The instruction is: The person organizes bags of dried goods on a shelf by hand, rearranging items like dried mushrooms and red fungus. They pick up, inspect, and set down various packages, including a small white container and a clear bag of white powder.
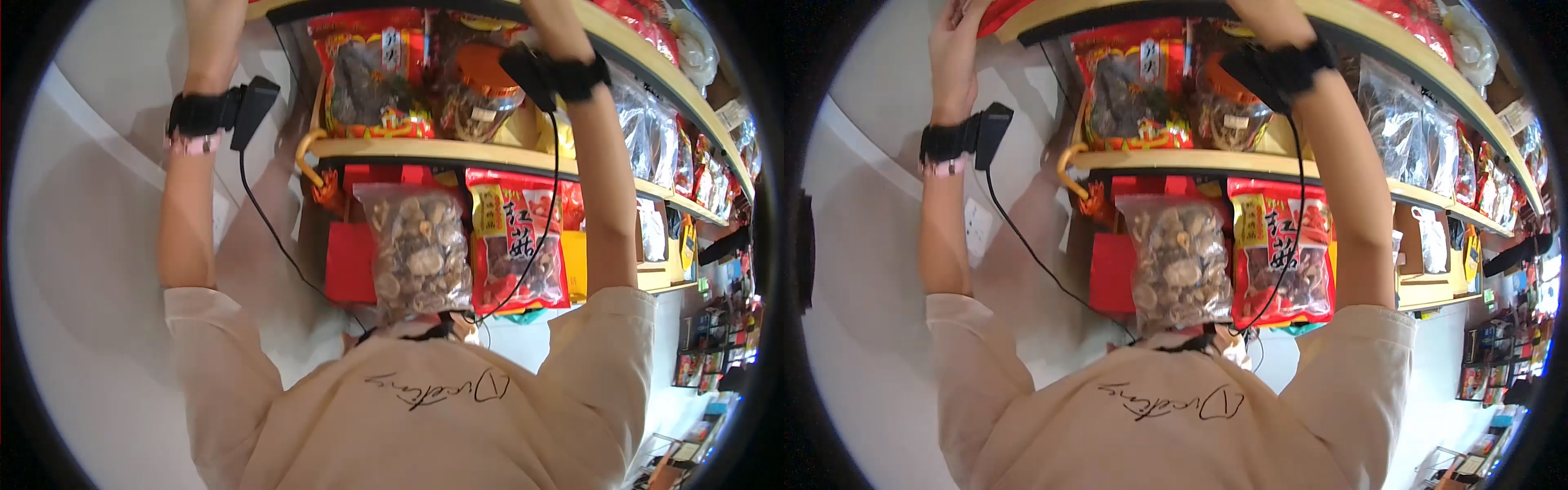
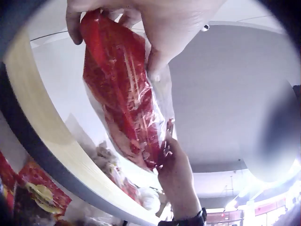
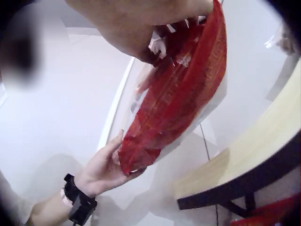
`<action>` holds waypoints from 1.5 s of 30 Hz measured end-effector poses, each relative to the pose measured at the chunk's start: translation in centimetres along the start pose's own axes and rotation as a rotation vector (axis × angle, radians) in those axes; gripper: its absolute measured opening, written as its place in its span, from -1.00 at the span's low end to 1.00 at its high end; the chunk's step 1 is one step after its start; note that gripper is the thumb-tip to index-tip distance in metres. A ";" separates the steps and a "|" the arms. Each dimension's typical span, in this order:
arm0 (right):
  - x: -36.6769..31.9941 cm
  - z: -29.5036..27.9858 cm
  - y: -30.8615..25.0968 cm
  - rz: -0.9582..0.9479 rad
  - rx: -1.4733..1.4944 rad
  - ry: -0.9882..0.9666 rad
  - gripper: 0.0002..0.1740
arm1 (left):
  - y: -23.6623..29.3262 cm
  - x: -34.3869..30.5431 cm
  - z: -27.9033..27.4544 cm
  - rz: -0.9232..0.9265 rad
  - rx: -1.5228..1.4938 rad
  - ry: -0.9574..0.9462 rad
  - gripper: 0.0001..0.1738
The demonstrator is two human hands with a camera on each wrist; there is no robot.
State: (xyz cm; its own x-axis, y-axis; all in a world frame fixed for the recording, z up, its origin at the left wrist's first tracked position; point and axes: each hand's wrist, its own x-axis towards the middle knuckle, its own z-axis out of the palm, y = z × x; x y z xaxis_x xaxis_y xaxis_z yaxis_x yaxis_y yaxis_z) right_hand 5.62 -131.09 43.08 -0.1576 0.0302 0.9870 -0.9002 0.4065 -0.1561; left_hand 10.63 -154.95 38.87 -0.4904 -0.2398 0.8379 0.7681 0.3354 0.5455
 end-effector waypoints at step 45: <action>-37.2 -7.6 -7.9 0.589 0.122 -0.915 -0.41 | -5.8 -42.4 -9.9 -0.995 0.269 -0.233 -0.32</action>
State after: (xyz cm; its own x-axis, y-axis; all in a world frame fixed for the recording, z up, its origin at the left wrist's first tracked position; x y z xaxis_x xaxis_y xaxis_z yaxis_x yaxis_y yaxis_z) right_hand 21.69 -128.53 7.86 -0.7731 -0.5202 0.3630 -0.6108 0.4559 -0.6474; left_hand 31.02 -155.71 0.00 -0.9378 -0.3465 -0.0216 -0.1261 0.2820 0.9511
